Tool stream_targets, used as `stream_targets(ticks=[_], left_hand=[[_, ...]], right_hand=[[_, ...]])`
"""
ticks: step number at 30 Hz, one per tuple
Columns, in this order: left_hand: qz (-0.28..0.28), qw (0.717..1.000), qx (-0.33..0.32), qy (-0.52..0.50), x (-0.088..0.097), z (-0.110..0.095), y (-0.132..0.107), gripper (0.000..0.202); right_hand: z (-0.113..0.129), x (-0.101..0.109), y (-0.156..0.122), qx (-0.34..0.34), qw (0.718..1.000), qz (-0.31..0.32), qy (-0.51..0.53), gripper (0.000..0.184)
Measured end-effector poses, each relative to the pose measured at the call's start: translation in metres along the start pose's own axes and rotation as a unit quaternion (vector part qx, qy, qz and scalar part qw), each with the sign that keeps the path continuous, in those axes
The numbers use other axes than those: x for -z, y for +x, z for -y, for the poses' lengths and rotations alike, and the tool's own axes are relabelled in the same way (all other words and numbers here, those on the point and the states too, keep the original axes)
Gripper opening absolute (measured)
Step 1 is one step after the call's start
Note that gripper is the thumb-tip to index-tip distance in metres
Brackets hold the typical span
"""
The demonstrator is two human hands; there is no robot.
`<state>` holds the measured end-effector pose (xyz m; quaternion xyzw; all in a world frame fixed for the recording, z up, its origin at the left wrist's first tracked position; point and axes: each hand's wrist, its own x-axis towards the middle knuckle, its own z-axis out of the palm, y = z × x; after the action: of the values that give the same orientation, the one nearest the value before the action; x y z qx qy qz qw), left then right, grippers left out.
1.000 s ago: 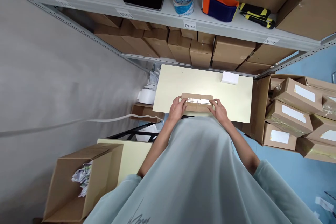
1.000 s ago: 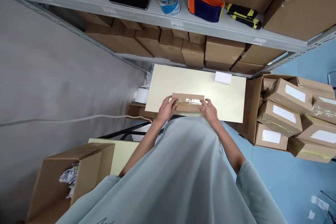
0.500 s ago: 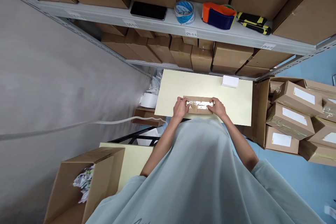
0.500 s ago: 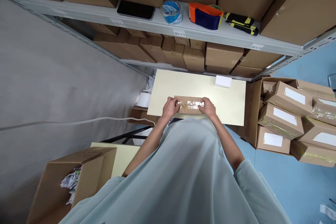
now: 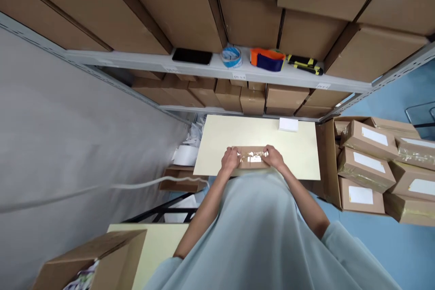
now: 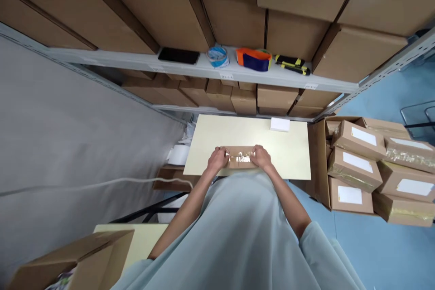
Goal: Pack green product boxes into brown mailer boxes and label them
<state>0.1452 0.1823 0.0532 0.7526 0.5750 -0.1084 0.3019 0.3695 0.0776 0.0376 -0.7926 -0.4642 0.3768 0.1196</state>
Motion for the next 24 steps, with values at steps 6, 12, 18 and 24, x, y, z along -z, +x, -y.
stream_targets(ticks=[6, 12, 18, 24], left_hand=[[-0.058, 0.997, -0.04, 0.015, 0.003, -0.002, 0.004, 0.027], [-0.204, 0.961, -0.151, -0.11, 0.046, -0.056, 0.037, 0.015], [-0.316, 0.9, -0.253, -0.161, 0.144, -0.134, 0.08, 0.03], [-0.346, 0.863, -0.347, -0.126, 0.221, -0.181, 0.128, 0.048]], right_hand=[[-0.013, -0.021, -0.003, 0.12, 0.989, -0.089, 0.018, 0.02], [0.032, 0.038, 0.03, 0.219, 0.944, -0.245, 0.041, 0.018], [0.119, 0.177, 0.081, 0.279, 0.883, -0.378, 0.0, 0.037], [0.175, 0.256, 0.147, 0.257, 0.888, -0.363, -0.113, 0.046]])
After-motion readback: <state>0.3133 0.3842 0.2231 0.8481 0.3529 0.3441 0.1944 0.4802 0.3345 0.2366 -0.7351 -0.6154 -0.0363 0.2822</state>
